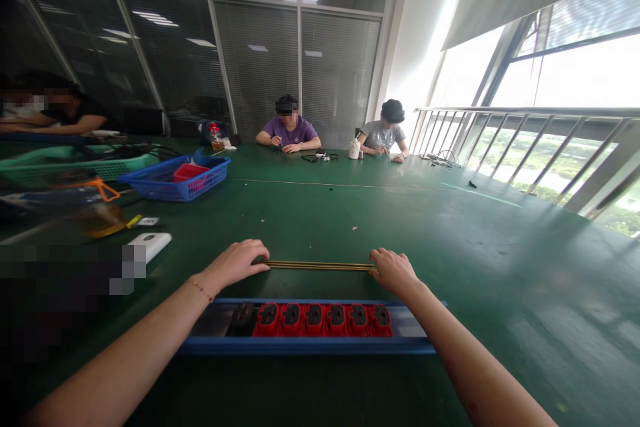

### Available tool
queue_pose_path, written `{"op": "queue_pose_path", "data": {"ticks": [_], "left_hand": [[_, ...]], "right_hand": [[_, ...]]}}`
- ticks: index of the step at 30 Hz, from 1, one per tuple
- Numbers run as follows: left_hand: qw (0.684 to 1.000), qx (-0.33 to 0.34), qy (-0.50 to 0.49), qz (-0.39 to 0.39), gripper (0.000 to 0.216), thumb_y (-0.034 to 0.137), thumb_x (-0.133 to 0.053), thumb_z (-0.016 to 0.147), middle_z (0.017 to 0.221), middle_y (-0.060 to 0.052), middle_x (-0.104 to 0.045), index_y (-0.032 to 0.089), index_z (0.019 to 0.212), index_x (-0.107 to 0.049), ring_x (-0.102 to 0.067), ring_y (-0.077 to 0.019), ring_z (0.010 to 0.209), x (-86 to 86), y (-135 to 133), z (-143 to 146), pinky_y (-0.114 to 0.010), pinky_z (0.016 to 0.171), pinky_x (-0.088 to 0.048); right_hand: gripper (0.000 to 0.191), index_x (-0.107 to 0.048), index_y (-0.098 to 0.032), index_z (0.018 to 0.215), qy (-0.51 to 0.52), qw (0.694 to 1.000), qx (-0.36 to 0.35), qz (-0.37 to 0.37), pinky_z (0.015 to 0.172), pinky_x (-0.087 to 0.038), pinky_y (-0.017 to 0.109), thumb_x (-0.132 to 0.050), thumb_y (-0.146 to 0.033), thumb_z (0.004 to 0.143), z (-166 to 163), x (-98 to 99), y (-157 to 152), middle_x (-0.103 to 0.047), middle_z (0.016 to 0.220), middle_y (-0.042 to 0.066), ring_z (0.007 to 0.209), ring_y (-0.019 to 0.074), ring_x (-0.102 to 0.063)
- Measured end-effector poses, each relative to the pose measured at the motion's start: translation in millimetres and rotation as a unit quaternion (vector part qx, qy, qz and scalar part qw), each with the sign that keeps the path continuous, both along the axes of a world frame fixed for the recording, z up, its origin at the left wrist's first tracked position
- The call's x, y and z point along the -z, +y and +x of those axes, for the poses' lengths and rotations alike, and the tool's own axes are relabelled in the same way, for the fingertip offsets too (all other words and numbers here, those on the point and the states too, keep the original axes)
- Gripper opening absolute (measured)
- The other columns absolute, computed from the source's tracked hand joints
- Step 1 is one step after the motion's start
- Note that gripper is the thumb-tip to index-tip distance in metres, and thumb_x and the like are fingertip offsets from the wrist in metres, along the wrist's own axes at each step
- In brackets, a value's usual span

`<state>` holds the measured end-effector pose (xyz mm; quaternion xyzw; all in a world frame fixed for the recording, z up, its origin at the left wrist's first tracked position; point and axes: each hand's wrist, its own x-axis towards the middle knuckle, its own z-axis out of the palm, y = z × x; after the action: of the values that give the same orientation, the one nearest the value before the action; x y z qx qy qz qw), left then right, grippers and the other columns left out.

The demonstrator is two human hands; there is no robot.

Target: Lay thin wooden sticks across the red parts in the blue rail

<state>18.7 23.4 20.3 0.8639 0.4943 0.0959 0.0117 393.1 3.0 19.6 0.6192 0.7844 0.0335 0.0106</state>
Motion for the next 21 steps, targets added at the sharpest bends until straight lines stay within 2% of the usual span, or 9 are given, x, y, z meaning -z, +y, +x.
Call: {"op": "queue_pose_path", "data": {"ticks": [4,11,14,18,21], "left_hand": [[1.000,0.005,0.008,0.010,0.017,0.035,-0.054,0.077,0.088,-0.001,-0.061,0.024,0.088,-0.061,-0.055,-0.0165,0.083,0.6,0.1,1.2,-0.026,0.073,-0.039],[1.000,0.006,0.018,-0.015,0.019,0.024,-0.046,0.080,0.090,0.000,-0.062,0.026,0.092,-0.060,-0.057,-0.0152,0.080,3.1,-0.2,3.6,-0.025,0.068,-0.041],[0.999,0.002,0.022,-0.024,0.020,0.021,-0.044,0.079,0.088,0.000,-0.062,0.026,0.090,-0.060,-0.057,-0.0151,0.079,0.8,-2.5,7.0,-0.025,0.067,-0.041],[0.999,-0.004,0.020,-0.046,0.018,0.015,-0.044,0.072,0.079,-0.001,-0.060,0.023,0.077,-0.060,-0.055,-0.0149,0.071,-0.3,-5.0,10.5,-0.024,0.060,-0.039],[0.998,-0.006,0.010,-0.061,0.014,0.014,-0.045,0.066,0.073,0.000,-0.059,0.022,0.069,-0.057,-0.054,-0.0146,0.065,-0.6,-5.6,8.8,-0.024,0.055,-0.037]], "right_hand": [[0.030,-0.052,-0.023,0.107,-0.031,0.999,-0.026,-0.001,0.074,-0.034,0.032,-0.051,-0.022,0.076,-9.3,-3.0,4.1,-0.057,0.107,0.009,0.099,0.0245,-0.052],[0.034,-0.054,-0.022,0.100,-0.048,0.996,-0.069,-0.023,0.074,-0.033,0.030,-0.042,-0.003,0.074,-17.5,-1.4,10.0,-0.062,0.097,0.007,0.092,0.0200,-0.055],[0.030,-0.056,-0.021,0.093,-0.034,0.997,-0.072,-0.022,0.071,-0.033,0.029,-0.044,-0.004,0.071,-15.5,0.0,10.6,-0.062,0.093,0.006,0.088,0.0200,-0.056],[0.024,-0.057,-0.020,0.086,0.000,0.997,-0.070,-0.021,0.068,-0.034,0.028,-0.048,-0.008,0.067,-11.3,0.1,7.2,-0.060,0.090,0.005,0.085,0.0208,-0.055],[0.018,-0.057,-0.020,0.080,0.043,0.996,-0.072,-0.034,0.063,-0.035,0.026,-0.049,-0.012,0.066,-7.5,-2.1,3.0,-0.059,0.084,0.003,0.077,0.0180,-0.055]]}}
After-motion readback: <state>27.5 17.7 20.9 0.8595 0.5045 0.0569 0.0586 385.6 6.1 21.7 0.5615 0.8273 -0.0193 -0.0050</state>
